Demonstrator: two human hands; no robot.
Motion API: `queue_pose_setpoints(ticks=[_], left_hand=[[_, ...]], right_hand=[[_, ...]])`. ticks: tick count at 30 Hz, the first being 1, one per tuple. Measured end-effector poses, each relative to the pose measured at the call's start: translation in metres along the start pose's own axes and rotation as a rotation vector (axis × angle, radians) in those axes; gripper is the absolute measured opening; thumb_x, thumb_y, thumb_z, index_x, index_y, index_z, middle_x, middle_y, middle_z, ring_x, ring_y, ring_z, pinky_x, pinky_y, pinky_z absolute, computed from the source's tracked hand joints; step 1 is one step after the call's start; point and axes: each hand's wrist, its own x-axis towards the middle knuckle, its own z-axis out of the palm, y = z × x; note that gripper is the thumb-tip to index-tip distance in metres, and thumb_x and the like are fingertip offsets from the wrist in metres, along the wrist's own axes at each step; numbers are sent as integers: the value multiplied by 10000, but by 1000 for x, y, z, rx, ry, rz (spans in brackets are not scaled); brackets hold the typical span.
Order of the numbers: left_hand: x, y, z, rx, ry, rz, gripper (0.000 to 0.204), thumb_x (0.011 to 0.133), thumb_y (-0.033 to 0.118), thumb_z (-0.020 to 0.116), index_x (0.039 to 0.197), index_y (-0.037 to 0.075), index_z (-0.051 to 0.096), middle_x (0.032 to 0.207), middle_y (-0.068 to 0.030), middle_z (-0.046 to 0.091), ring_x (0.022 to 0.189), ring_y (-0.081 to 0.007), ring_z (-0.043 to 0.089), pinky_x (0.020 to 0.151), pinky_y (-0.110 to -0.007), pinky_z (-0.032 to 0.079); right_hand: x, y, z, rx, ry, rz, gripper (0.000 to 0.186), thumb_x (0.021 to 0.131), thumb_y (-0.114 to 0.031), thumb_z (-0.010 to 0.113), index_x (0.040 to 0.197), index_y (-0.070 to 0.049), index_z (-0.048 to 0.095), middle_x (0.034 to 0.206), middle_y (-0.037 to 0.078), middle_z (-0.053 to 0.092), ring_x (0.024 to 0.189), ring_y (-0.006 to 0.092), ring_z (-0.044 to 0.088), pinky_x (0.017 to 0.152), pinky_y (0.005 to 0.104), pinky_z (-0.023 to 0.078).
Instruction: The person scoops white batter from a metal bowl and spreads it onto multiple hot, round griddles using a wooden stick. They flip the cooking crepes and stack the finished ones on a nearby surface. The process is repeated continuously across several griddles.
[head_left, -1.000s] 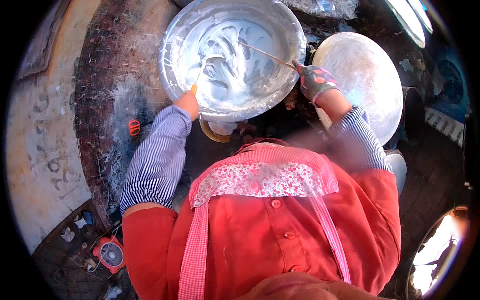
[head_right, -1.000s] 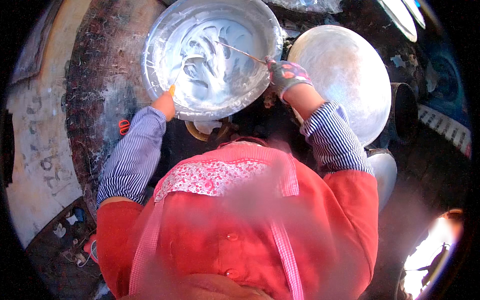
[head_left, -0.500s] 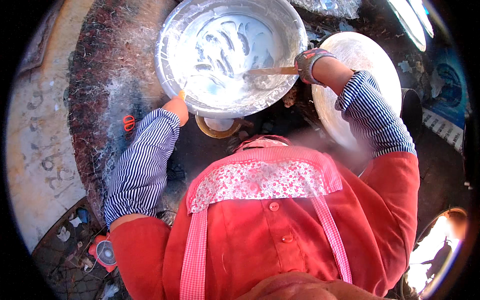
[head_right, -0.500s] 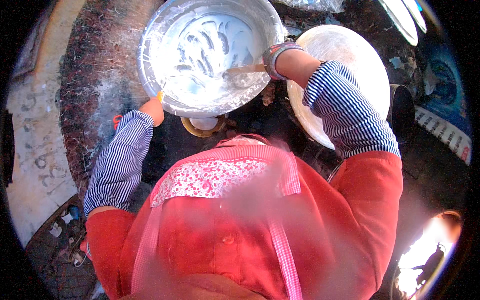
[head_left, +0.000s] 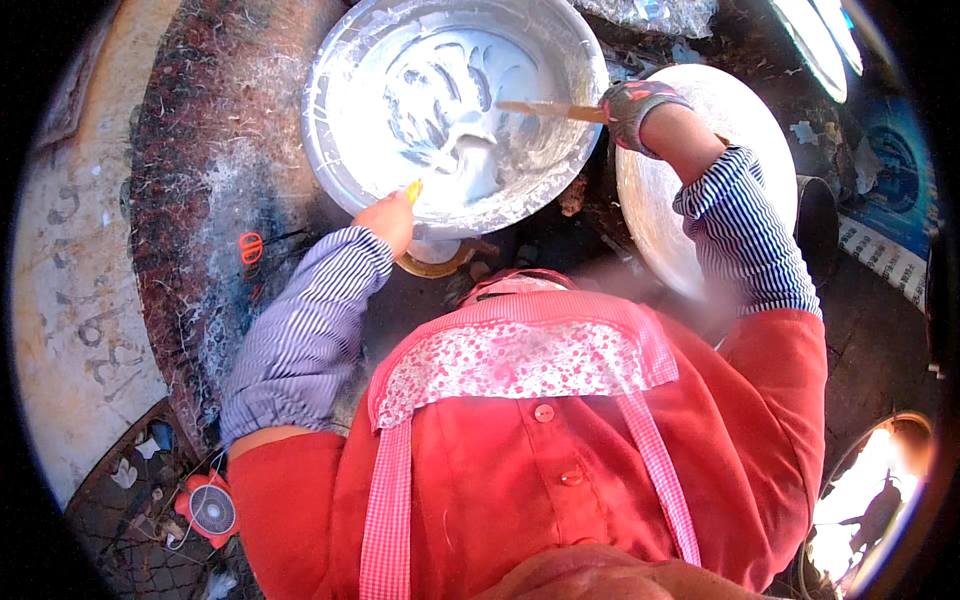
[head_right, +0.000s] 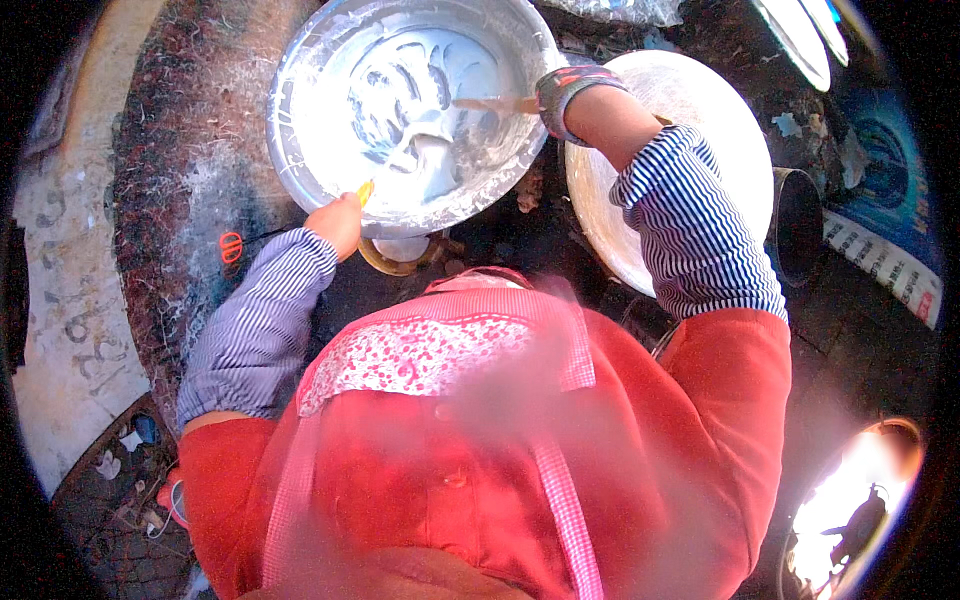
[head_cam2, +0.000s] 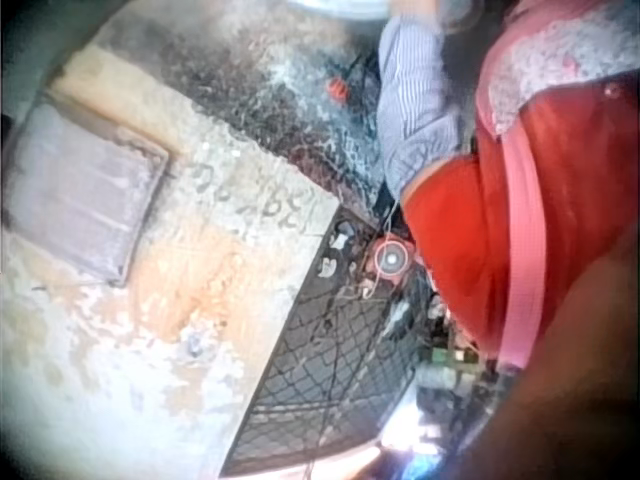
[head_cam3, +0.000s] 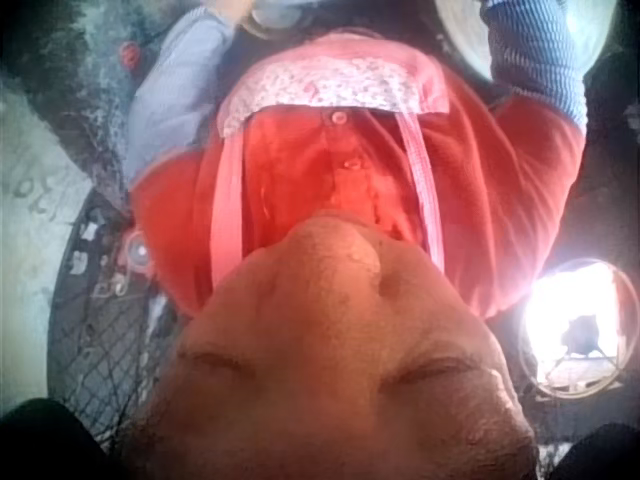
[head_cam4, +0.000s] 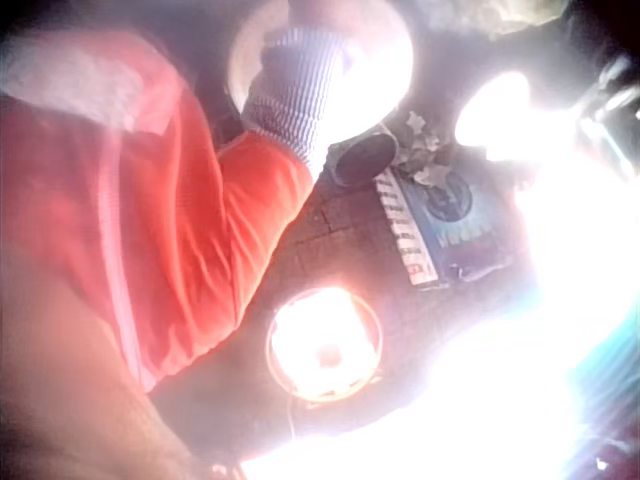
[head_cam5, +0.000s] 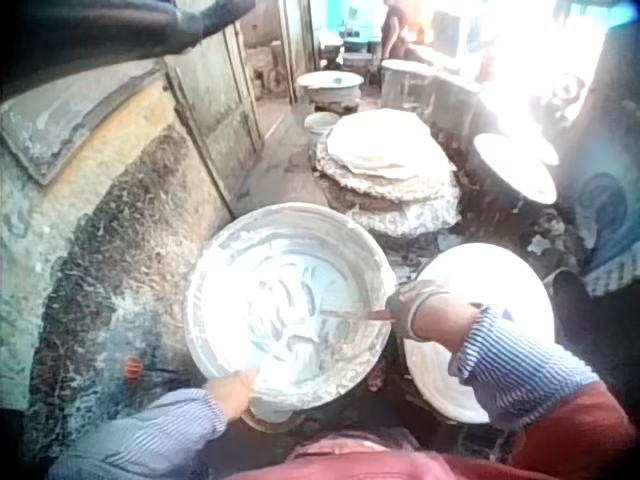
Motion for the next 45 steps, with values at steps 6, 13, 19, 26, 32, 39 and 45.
queue_pose_setpoints(ticks=[6,13,19,26,32,39,45], left_hand=[[-42,-45,-37,100,-207,-15,268,751,60,444,991,-59,448,893,-253,570,861,-373,566,754,-441,443],[-8,-43,-8,160,-533,90,231,713,66,512,908,-57,525,822,-241,592,791,-319,604,694,-363,478],[-10,-40,7,-1014,-718,-272,149,773,190,461,695,63,461,557,-49,428,448,-181,455,394,-355,395],[2,-49,39,-1736,-1046,-215,176,754,149,524,877,48,448,661,3,456,468,-79,439,415,-260,399],[-22,-38,53,-2318,-1229,113,208,840,155,453,979,3,434,729,-15,431,512,-78,430,446,-269,414],[-51,-43,-5,-2279,-1059,484,245,832,153,460,1018,1,412,727,-23,441,506,-77,453,445,-254,432],[-61,-47,-4,-2266,-1074,485,221,840,162,434,995,6,419,706,-9,423,497,-81,426,436,-254,425]], right_hand=[[13,-2,7,-35,-355,-131,137,726,-87,556,819,-23,633,660,107,634,601,218,630,526,336,506],[42,-27,-7,282,-552,-92,209,798,-98,459,698,-1,614,604,106,618,510,215,618,422,332,495],[42,-39,11,342,-641,-199,225,806,-107,442,700,2,608,600,110,615,501,216,615,418,325,494],[13,-41,7,84,-289,-245,168,765,-119,473,761,-27,613,651,108,624,553,223,619,467,327,495],[-57,-76,-46,-137,196,-127,127,683,-107,565,771,-47,635,706,101,626,659,235,619,591,329,496],[-173,-50,-79,-78,1087,-244,102,811,-119,495,821,-60,578,751,110,554,661,266,548,592,323,451],[-274,-62,-94,-326,1129,-124,240,785,-66,526,1016,-112,570,944,84,542,784,231,543,676,286,444]])
